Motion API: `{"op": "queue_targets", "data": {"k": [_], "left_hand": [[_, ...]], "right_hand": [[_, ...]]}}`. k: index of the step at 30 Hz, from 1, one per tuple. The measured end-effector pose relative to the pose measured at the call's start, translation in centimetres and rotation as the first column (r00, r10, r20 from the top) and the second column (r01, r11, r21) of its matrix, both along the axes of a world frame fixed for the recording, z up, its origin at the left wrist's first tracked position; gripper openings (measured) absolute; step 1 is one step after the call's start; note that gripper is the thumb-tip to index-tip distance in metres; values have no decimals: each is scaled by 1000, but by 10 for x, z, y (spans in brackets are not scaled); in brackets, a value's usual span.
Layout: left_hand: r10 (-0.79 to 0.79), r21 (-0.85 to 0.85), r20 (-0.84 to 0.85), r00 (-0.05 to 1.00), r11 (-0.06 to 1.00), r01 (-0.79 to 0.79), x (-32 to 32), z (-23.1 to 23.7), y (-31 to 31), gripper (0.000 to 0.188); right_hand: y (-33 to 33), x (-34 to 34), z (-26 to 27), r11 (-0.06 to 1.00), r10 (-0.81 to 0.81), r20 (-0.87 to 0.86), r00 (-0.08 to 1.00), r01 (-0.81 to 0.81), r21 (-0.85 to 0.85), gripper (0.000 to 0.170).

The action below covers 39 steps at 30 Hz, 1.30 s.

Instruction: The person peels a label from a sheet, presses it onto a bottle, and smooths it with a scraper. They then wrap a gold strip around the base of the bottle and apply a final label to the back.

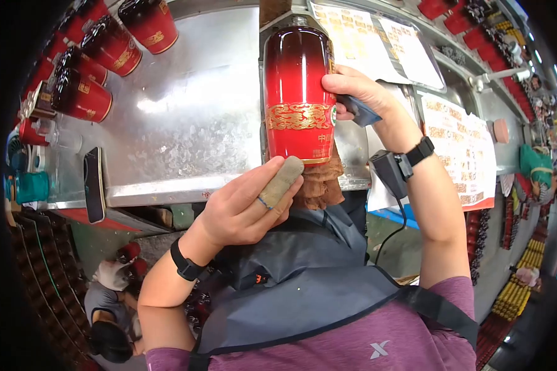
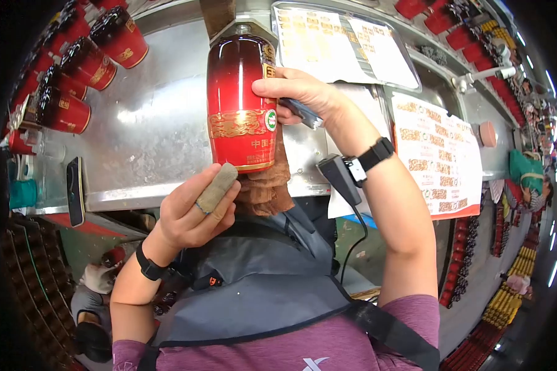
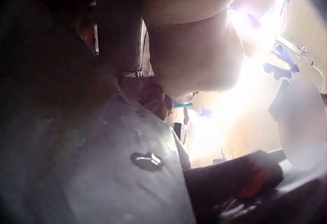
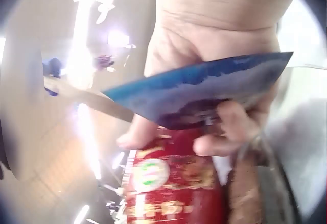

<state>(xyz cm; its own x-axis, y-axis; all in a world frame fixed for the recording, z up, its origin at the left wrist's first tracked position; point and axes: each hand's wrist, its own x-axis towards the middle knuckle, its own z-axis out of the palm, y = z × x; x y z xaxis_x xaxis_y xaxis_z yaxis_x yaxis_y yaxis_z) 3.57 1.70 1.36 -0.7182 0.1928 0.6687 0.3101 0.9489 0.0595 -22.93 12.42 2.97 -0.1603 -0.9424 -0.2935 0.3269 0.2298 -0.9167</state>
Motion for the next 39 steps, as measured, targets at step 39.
{"op": "queue_targets", "data": {"k": [39], "left_hand": [[-141, -40, 64, 988, 989, 144, -4, 8, -14, 22]], "right_hand": [[3, -8, 11, 996, -21, -107, 994, 30, 83, 77]]}}
